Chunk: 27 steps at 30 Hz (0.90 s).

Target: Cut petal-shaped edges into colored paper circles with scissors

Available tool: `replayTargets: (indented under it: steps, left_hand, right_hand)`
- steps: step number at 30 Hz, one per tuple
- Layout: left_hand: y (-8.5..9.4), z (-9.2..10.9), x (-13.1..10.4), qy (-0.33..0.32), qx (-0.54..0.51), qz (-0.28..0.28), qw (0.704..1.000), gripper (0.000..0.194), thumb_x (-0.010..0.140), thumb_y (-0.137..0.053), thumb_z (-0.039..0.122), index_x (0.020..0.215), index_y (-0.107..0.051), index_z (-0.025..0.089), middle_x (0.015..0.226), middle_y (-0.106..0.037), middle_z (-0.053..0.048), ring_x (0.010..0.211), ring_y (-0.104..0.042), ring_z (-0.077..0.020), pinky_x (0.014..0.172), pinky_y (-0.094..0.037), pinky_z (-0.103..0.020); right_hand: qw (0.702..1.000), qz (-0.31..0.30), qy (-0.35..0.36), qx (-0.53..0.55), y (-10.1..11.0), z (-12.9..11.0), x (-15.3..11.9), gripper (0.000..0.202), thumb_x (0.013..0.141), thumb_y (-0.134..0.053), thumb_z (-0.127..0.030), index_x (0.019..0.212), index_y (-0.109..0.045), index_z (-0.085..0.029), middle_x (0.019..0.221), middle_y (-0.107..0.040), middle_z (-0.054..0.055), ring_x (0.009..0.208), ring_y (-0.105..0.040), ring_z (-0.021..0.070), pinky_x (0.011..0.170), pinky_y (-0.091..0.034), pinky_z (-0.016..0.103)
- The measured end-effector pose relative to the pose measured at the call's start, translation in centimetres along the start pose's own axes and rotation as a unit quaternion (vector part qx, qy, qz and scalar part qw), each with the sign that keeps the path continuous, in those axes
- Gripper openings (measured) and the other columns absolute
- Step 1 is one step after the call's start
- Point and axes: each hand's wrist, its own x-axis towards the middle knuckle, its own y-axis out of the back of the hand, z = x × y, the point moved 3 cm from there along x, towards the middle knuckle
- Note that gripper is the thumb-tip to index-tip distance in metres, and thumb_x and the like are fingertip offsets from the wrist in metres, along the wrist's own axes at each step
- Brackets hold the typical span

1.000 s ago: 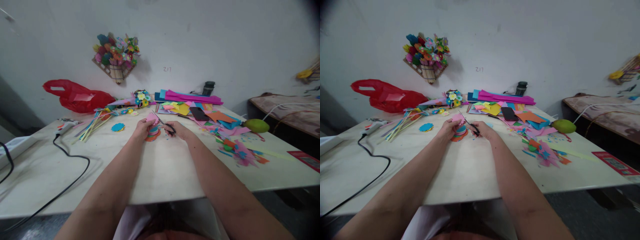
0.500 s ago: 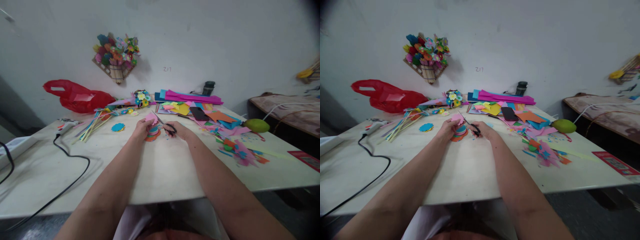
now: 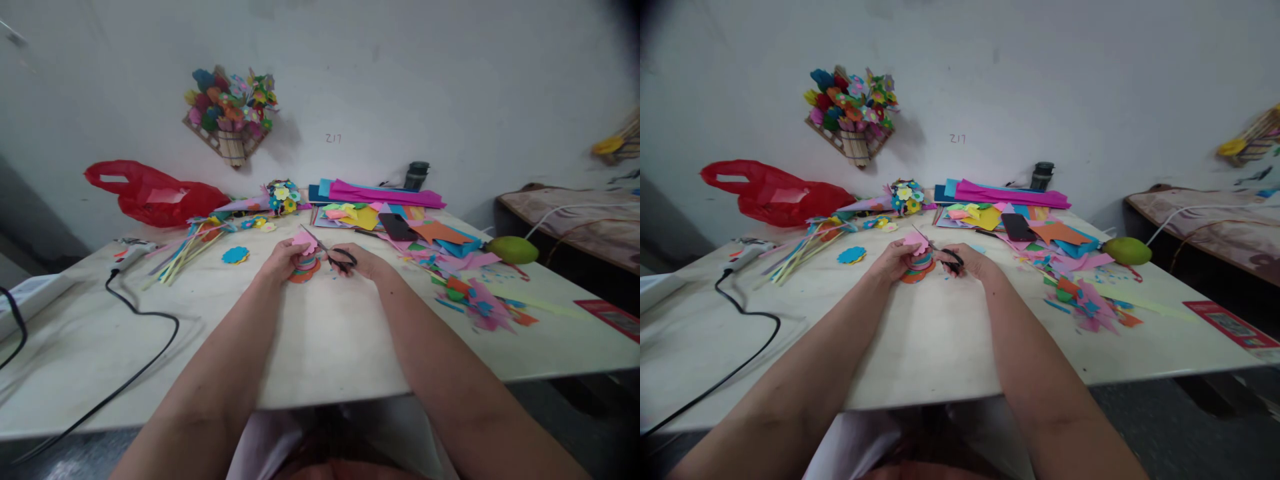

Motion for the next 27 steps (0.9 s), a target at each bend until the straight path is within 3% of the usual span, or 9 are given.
replayTargets:
  steps: [16,27]
  left_hand:
    - [0.76,-0.29,0.57,0.000,-0.005,-0.049,0.999,0.020,0.063,-0.075,0.008,0.082,-0.069,0.010,0.079,-0.074,-0.009,0.073,-0.072,-0.0184,0.074,-0.058,-0.027]
    - [0.65,-0.13,0.32,-0.003,-0.009,-0.037,0.999,0.022,0.064,-0.074,0.006,0.085,-0.069,0.009,0.080,-0.074,-0.009,0.072,-0.073,-0.0190,0.075,-0.059,-0.029]
  right_hand:
    - [0.999,-0.032,0.010,-0.015,-0.02,-0.27,-0.03,0.033,0.086,-0.065,-0.047,0.086,-0.061,-0.014,0.061,-0.060,-0.001,0.044,-0.052,0.0088,0.036,-0.029,0.020]
    - [0.999,-0.031,0.018,-0.039,0.11,0.04,0.14,0.032,0.087,-0.063,-0.047,0.080,-0.058,-0.016,0.059,-0.058,-0.001,0.043,-0.049,0.0084,0.036,-0.029,0.021]
